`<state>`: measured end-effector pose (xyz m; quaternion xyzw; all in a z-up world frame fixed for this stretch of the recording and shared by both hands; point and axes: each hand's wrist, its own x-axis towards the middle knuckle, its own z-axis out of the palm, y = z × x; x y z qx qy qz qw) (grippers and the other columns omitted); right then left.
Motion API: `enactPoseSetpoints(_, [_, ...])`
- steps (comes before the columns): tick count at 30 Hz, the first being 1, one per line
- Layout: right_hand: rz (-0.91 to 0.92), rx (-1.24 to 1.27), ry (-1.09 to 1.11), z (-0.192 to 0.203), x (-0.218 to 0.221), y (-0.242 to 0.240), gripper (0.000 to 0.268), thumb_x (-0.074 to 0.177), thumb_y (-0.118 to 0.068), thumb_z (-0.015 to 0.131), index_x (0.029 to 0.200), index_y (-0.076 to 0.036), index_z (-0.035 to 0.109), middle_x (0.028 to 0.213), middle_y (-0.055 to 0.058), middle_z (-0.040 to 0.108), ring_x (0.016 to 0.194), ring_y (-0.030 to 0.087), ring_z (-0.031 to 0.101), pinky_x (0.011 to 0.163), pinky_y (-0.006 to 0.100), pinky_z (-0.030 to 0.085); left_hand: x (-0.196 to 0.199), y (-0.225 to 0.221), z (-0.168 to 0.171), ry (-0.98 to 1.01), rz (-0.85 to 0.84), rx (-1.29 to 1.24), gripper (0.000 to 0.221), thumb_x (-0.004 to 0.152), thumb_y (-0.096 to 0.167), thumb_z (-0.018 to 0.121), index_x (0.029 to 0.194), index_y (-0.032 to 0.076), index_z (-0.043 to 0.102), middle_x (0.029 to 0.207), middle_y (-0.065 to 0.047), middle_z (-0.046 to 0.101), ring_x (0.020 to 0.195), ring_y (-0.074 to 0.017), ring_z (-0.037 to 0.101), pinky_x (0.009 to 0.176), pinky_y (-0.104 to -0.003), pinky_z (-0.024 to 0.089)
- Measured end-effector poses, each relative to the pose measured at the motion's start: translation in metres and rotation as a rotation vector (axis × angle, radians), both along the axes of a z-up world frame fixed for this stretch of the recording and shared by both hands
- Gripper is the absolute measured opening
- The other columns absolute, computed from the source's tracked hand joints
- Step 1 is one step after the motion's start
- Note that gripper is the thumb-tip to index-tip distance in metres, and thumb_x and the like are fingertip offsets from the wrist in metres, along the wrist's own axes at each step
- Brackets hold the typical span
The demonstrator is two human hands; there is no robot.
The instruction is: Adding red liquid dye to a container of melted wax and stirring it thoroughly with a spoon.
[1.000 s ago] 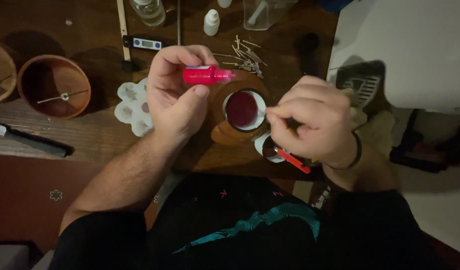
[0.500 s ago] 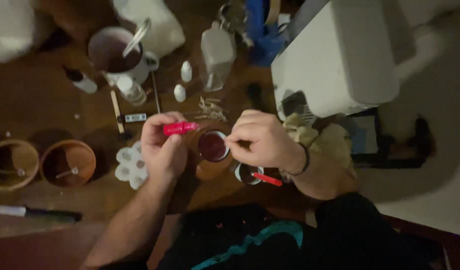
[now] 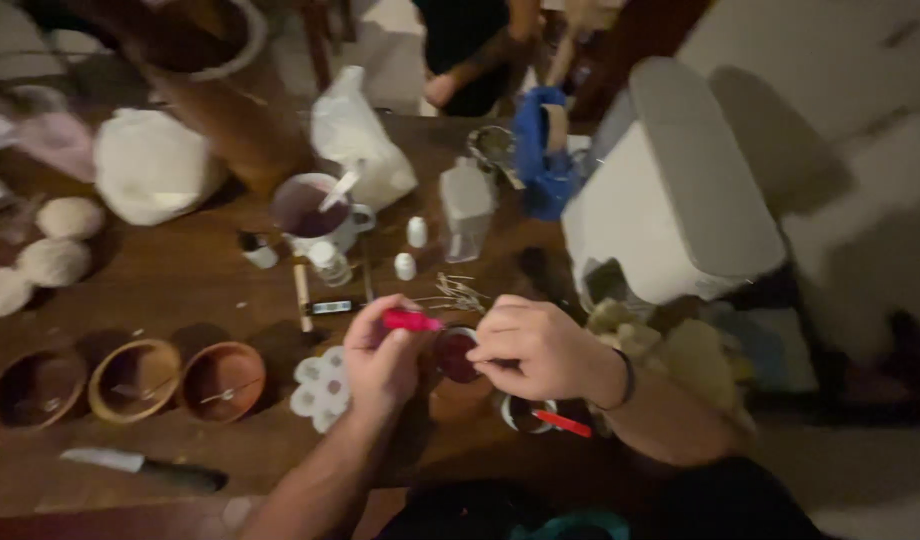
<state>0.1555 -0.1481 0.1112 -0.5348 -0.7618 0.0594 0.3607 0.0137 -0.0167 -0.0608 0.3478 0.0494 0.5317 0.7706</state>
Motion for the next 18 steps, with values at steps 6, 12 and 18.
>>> enactPoseSetpoints(6, [-0.017, 0.037, 0.141, -0.013, -0.006, 0.002, 0.005, 0.087, -0.007, 0.077, 0.090, -0.007, 0.080, 0.086, 0.009, 0.075, 0.073, 0.029, 0.070, 0.064, 0.038, 0.059, 0.005, -0.004, 0.008, -0.044, 0.001, -0.017, 0.043, 0.088, -0.004, 0.071, 0.128, -0.013, 0.059, 0.105, -0.035, 0.064, 0.093, -0.0337, 0.069, 0.081, -0.051, 0.066])
enactPoseSetpoints(12, [-0.128, 0.007, 0.226, -0.021, -0.010, 0.001, 0.011, 0.080, -0.007, 0.083, 0.090, -0.008, 0.079, 0.079, 0.007, 0.078, 0.069, 0.028, 0.072, 0.063, 0.038, 0.060, 0.005, -0.006, 0.011, -0.008, -0.015, -0.039, 0.043, 0.088, -0.006, 0.070, 0.129, -0.014, 0.060, 0.107, -0.034, 0.064, 0.093, -0.0351, 0.069, 0.079, -0.051, 0.067])
enactPoseSetpoints(18, [-0.176, -0.053, 0.165, -0.018, -0.012, -0.001, 0.006, 0.083, -0.017, 0.083, 0.086, -0.014, 0.079, 0.078, 0.001, 0.075, 0.061, 0.013, 0.065, 0.062, 0.026, 0.051, -0.004, -0.008, 0.026, 0.064, -0.046, 0.039, 0.042, 0.090, 0.010, 0.075, 0.128, -0.004, 0.064, 0.108, -0.019, 0.071, 0.096, -0.0240, 0.068, 0.089, -0.039, 0.060])
